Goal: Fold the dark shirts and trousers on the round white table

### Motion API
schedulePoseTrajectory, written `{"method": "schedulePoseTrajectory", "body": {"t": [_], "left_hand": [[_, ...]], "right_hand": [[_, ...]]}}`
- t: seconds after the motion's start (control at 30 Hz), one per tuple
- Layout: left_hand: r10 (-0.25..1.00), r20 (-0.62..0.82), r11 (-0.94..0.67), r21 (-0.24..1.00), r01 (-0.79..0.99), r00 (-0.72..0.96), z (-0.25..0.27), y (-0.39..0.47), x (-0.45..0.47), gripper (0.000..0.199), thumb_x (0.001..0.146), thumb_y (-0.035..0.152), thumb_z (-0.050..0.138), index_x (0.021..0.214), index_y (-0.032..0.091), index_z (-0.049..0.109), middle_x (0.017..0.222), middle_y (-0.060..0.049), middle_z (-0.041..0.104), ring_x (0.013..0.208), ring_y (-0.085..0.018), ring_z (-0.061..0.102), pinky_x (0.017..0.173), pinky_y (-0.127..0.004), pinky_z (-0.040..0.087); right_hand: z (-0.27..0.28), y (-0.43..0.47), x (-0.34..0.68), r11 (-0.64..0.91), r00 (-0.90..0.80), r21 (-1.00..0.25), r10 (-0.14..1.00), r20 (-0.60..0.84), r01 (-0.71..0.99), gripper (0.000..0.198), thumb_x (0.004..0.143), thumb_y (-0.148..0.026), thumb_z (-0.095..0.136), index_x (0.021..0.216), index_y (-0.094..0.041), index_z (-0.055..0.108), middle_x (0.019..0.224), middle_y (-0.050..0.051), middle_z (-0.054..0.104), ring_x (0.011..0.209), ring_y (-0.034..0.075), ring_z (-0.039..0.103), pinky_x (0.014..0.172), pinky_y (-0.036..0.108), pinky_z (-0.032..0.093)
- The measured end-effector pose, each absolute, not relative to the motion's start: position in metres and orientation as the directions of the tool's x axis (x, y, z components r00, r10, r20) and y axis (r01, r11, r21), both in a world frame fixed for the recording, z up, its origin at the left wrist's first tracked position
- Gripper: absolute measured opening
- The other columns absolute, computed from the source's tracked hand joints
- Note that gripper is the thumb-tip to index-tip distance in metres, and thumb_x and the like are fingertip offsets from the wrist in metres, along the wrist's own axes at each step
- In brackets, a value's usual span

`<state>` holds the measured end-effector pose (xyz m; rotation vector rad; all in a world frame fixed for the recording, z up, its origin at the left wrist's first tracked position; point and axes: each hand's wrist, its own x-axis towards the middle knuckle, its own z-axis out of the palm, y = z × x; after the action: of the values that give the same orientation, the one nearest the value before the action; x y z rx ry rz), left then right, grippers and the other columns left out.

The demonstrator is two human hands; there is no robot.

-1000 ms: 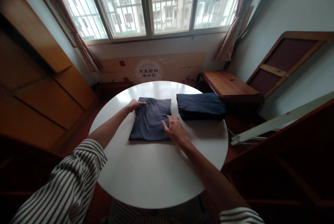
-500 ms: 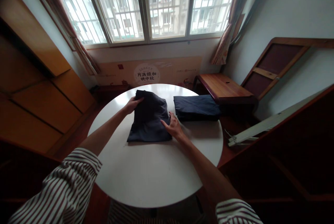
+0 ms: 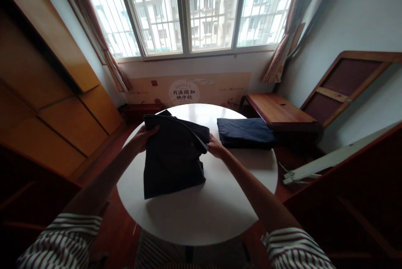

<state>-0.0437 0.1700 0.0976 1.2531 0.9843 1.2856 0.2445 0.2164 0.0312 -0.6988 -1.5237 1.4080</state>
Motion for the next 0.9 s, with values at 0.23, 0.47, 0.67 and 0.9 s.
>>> {"method": "schedulePoseTrajectory", "body": {"t": [0.23,0.47,0.67,0.9], "left_hand": [[0.979,0.202,-0.201,0.977,-0.07,0.012,0.103,0.207,-0.049,0.051,0.07,0.053,0.081,0.1,0.014,0.07,0.094,-0.011,0.075,0.093,-0.029,0.072,0.084,-0.042,0.061],[0.821,0.553,-0.559,0.829,-0.005,-0.143,0.194,0.279,-0.037,0.02,0.083,0.031,0.072,0.099,0.021,0.065,0.097,-0.001,0.074,0.096,-0.021,0.068,0.089,-0.04,0.056],[0.76,0.648,-0.586,0.654,0.479,0.045,0.15,0.205,-0.05,0.034,0.064,0.031,0.086,0.092,0.02,0.07,0.087,-0.002,0.073,0.097,-0.027,0.068,0.091,-0.041,0.055],[0.749,0.313,-0.623,0.631,0.462,0.584,0.0,0.06,-0.061,0.03,0.09,0.021,0.059,0.116,0.033,0.069,0.122,-0.007,0.07,0.121,-0.022,0.062,0.109,-0.044,0.046]], "right_hand": [[0.074,0.23,0.237,0.297,-0.476,-0.947,0.819,0.319,-0.122,0.075,0.067,-0.07,0.073,0.123,-0.022,0.066,0.111,0.011,0.072,0.113,0.03,0.063,0.089,0.041,0.055],[0.18,0.308,0.239,0.548,-0.192,-0.808,0.788,0.585,-0.215,0.045,0.079,-0.061,0.068,0.103,-0.022,0.068,0.093,0.005,0.071,0.095,0.02,0.067,0.078,0.033,0.055],[0.144,0.261,0.279,0.663,-0.263,-0.713,0.747,0.61,0.229,0.036,0.083,-0.054,0.067,0.081,-0.018,0.069,0.076,0.005,0.07,0.08,0.021,0.068,0.08,0.035,0.055],[-0.003,0.125,0.332,0.757,-0.731,-0.601,0.558,0.393,0.255,0.026,0.093,-0.023,0.054,0.111,-0.027,0.072,0.115,0.009,0.073,0.111,0.025,0.068,0.107,0.048,0.047]]}}
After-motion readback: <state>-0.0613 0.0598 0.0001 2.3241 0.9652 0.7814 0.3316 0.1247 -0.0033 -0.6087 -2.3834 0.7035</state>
